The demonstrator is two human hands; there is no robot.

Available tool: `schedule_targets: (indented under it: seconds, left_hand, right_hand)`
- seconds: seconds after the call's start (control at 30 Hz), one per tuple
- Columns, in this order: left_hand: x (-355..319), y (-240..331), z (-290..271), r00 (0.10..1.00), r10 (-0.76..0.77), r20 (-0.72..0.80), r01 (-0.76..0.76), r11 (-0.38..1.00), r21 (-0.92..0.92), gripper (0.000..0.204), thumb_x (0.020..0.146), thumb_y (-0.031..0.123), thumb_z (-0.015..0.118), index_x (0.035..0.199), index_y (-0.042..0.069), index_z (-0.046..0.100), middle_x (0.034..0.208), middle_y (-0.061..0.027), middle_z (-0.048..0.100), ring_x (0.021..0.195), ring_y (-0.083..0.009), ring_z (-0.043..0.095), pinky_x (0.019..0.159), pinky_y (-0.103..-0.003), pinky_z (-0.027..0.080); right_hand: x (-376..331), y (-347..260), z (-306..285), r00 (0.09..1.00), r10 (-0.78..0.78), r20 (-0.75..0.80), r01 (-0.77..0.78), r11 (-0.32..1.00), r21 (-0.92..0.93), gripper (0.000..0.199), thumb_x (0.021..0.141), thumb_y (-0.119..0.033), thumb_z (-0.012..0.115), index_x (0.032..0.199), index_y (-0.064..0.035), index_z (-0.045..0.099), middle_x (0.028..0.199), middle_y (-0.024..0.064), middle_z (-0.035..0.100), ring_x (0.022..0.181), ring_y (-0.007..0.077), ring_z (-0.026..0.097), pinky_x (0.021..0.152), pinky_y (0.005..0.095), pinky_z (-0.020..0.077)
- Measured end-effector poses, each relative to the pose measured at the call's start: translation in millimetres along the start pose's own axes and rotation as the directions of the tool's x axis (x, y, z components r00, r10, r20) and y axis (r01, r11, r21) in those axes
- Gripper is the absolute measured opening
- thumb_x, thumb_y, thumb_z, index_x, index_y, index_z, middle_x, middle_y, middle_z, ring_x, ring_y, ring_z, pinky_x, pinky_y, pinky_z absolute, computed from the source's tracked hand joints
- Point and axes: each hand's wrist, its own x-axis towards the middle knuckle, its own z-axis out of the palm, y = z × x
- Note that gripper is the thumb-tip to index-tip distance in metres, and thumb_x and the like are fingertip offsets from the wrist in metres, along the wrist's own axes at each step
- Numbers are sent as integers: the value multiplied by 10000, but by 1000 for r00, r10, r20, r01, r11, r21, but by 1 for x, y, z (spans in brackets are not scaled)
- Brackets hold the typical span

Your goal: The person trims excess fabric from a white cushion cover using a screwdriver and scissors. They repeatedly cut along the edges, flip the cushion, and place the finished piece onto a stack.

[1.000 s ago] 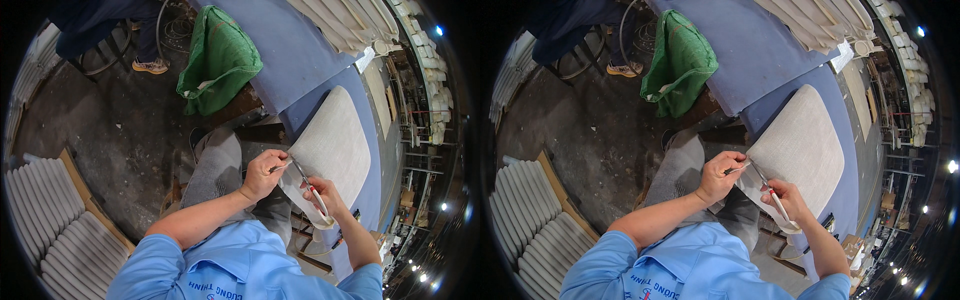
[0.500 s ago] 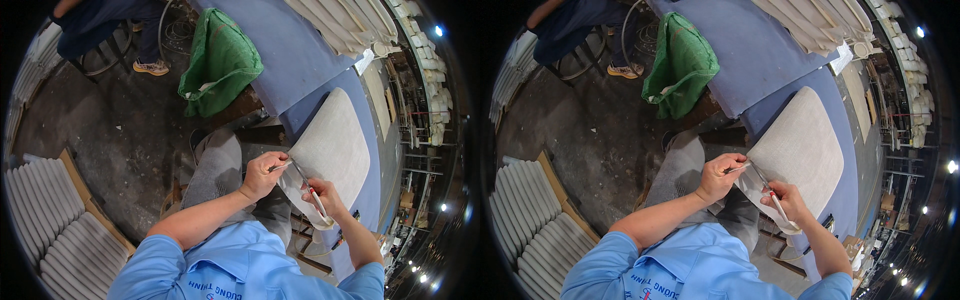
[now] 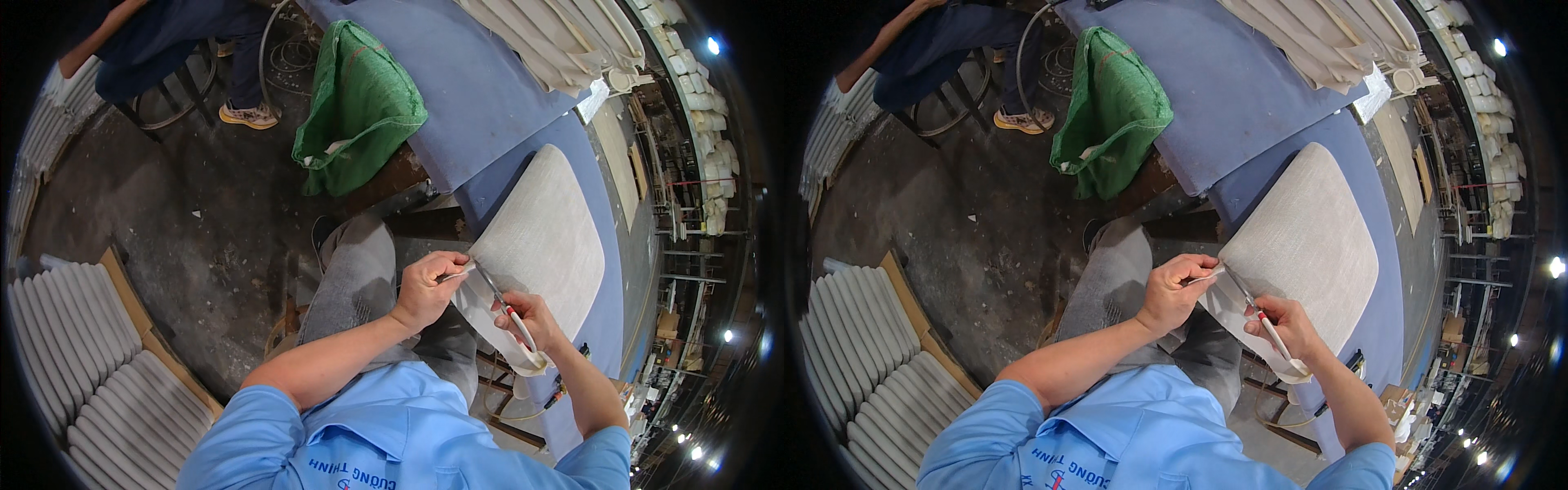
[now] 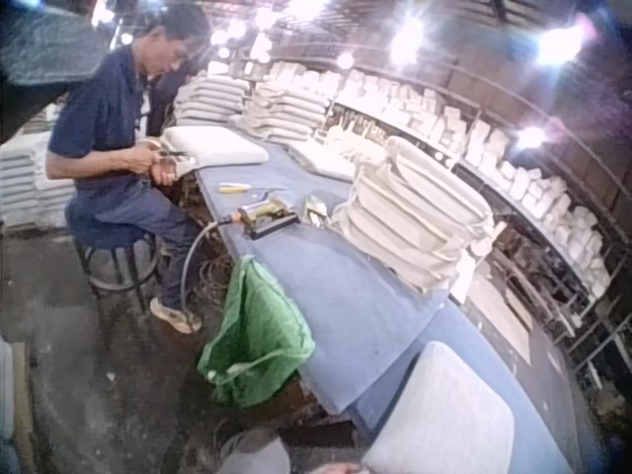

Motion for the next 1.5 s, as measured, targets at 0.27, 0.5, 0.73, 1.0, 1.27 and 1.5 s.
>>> schedule_targets:
  seconds: [0.27,0.5,0.73,1.0,1.27,1.5]
  left_hand:
    - [-3,0,-2,1000,23,-5,-23,999,31,52,902,-10,782,933,2,743,1185,-139,748,999,-168,717,836,-282,571]
    - [-5,4,-4,1000,-17,-9,17,1000,-7,47,908,-13,779,932,1,740,1187,-133,745,997,-160,709,839,-284,571]
    - [-4,5,-6,998,-69,-5,68,995,-72,31,925,3,767,934,-13,742,1181,-140,746,1031,-173,707,891,-296,563]
    - [-5,8,-5,999,-48,19,49,997,-60,18,949,9,742,945,-8,740,1179,-143,751,1044,-167,705,908,-301,561]
    - [2,-3,-7,975,-215,54,221,917,-333,92,1002,-4,661,935,29,607,1217,-130,741,1066,-129,673,943,-291,545]
    - [8,5,5,968,-251,9,249,956,-154,68,966,13,692,1027,11,662,1080,-87,743,950,-128,684,854,-282,549]
  right_hand:
    - [0,1,0,1000,-6,0,6,1000,-8,546,899,-529,840,1101,-41,700,634,-67,519,526,56,490,492,252,358]
    - [0,0,3,1000,6,0,-6,1000,31,492,920,-483,835,1088,-43,695,659,-56,531,542,54,492,496,253,360]
    - [0,1,2,1000,-2,-7,2,1000,-19,496,920,-479,836,1093,-36,694,659,-47,542,543,62,501,496,260,377]
    - [2,7,4,999,-32,-29,31,999,-25,524,908,-497,842,1087,-27,694,663,-42,549,543,68,504,495,265,378]
    - [-1,1,3,1000,-1,-21,2,1000,8,536,905,-494,847,1093,-15,695,679,-35,559,555,69,510,497,264,377]
    - [0,-1,4,1000,-4,-26,3,999,-53,548,916,-521,823,1107,-26,688,675,-41,548,546,70,509,511,263,391]
